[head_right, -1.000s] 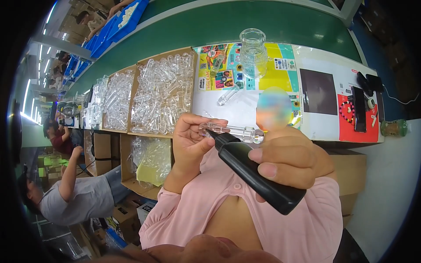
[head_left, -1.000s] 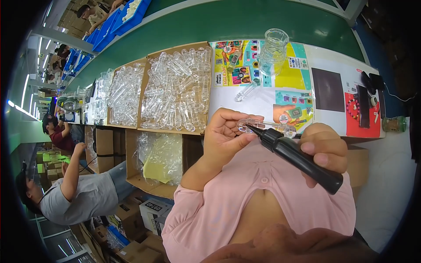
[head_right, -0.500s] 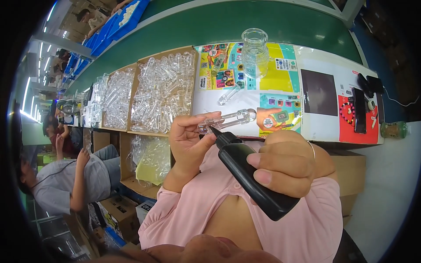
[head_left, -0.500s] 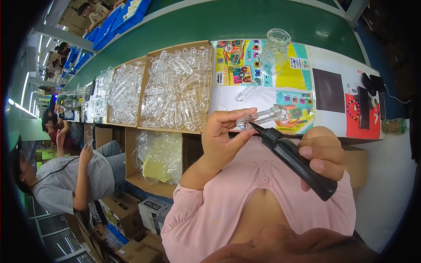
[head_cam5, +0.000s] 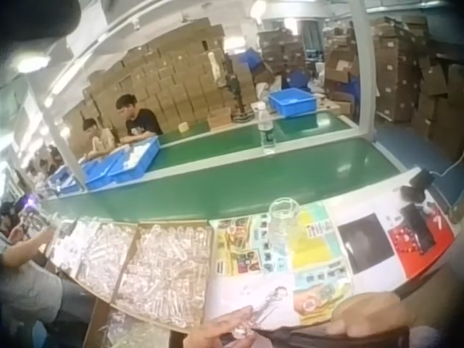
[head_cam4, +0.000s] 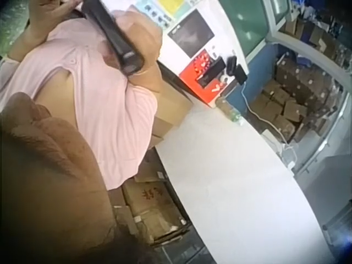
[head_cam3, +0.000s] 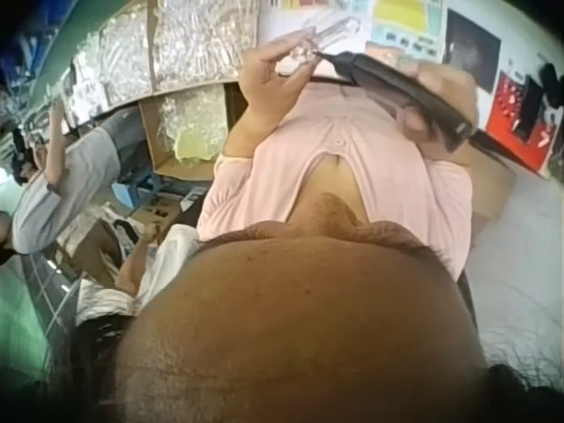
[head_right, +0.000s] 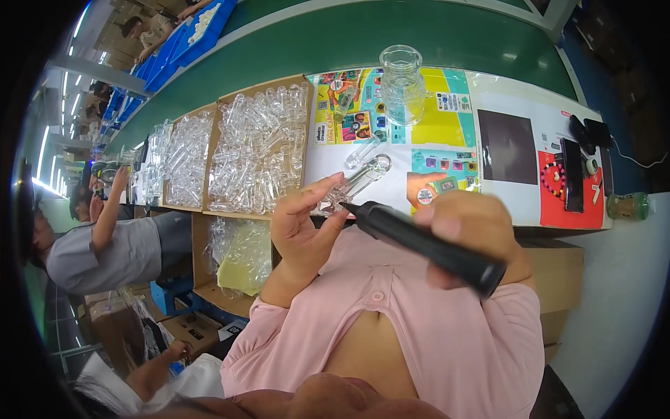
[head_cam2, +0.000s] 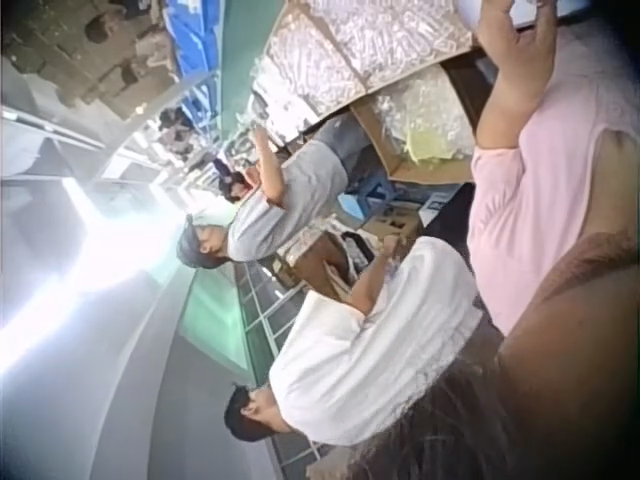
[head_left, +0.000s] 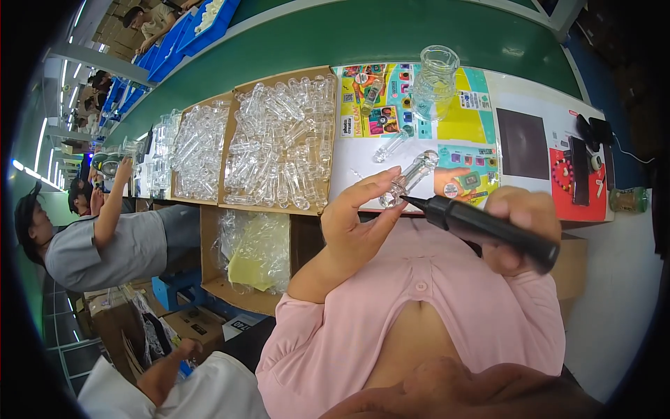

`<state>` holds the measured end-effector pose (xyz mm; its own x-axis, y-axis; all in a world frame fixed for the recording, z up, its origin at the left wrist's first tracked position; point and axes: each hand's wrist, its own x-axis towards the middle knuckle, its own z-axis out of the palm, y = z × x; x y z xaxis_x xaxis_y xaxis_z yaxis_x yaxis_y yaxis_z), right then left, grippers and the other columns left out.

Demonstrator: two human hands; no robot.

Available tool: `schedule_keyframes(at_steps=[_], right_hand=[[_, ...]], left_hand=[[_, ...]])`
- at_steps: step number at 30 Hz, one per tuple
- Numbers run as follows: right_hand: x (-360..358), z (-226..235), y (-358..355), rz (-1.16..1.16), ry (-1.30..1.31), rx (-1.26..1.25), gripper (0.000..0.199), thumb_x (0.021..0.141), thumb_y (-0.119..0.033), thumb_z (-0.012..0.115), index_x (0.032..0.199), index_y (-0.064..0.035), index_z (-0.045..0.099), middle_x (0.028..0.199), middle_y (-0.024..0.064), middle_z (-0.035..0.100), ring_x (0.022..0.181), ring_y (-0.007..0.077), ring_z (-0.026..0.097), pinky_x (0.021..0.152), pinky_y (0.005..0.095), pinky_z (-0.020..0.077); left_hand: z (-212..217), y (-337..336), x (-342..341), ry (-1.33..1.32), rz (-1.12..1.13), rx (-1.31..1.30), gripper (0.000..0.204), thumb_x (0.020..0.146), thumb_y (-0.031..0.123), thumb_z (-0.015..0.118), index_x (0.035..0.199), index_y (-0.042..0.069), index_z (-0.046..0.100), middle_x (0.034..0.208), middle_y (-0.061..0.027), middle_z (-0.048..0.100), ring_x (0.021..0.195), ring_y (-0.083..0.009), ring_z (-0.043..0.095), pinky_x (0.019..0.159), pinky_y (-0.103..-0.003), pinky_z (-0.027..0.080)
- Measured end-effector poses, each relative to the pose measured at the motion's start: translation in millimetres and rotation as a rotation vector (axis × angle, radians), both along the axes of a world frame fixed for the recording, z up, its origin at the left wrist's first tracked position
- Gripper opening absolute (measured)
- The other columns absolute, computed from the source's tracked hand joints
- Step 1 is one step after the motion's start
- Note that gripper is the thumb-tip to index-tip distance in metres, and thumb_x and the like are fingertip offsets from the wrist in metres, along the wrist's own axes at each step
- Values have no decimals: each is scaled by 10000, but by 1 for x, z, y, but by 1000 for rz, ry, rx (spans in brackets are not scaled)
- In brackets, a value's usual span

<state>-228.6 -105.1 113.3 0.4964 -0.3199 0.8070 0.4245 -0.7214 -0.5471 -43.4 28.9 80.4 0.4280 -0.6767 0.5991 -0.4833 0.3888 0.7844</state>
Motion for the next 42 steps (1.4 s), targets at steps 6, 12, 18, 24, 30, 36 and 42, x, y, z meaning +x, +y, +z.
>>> schedule_keyframes(at_steps=[6,12,18,24,30,36,42], right_hand=[[36,-18,-22,-99,-335,888,538,941,-361,496,1340,-37,338,1038,110,537,871,176,570,766,291,492],[-16,-105,-108,581,-731,1343,353,947,-183,487,1253,-7,481,1062,118,596,911,196,593,795,305,508],[-51,-118,-140,-33,-684,1335,344,875,-4,545,1207,53,477,1096,160,585,1022,290,589,948,406,492],[-72,-121,-158,-659,-70,791,312,832,-20,633,1112,-8,495,990,92,601,901,189,612,870,304,481],[-82,-155,-175,-845,197,632,416,787,-50,709,1121,7,467,1012,79,592,907,143,581,836,260,467],[-82,-147,-171,-726,75,562,650,785,9,682,1309,-3,298,1361,163,356,1222,251,437,998,331,396],[-74,-109,-141,-862,-254,99,628,851,-243,636,1317,11,302,1358,190,364,1215,295,448,1074,405,285]], left_hand=[[-3,-9,-7,30,-16,51,383,723,-74,707,1049,-13,515,1083,-187,635,994,-244,635,835,-306,514],[-3,-34,-15,577,-329,219,380,785,-79,643,1119,-14,474,1102,-158,604,1034,-218,598,919,-308,465],[-28,-63,-16,939,-527,337,477,899,127,559,1325,20,374,1131,-164,576,1024,-266,597,915,-396,465],[-31,-88,-24,1092,-614,477,404,910,157,554,1261,19,411,1136,-165,575,1023,-286,598,908,-405,471],[-35,-102,-32,1205,-652,459,339,925,173,541,1209,22,438,1119,-125,581,972,-208,613,751,-293,515],[-41,-105,-34,1321,-623,395,301,916,190,567,1156,24,491,1068,-97,587,949,-206,615,798,-327,523],[-43,-102,-31,1366,-597,415,209,897,177,600,1032,46,508,959,-89,612,892,-205,633,768,-327,534]])
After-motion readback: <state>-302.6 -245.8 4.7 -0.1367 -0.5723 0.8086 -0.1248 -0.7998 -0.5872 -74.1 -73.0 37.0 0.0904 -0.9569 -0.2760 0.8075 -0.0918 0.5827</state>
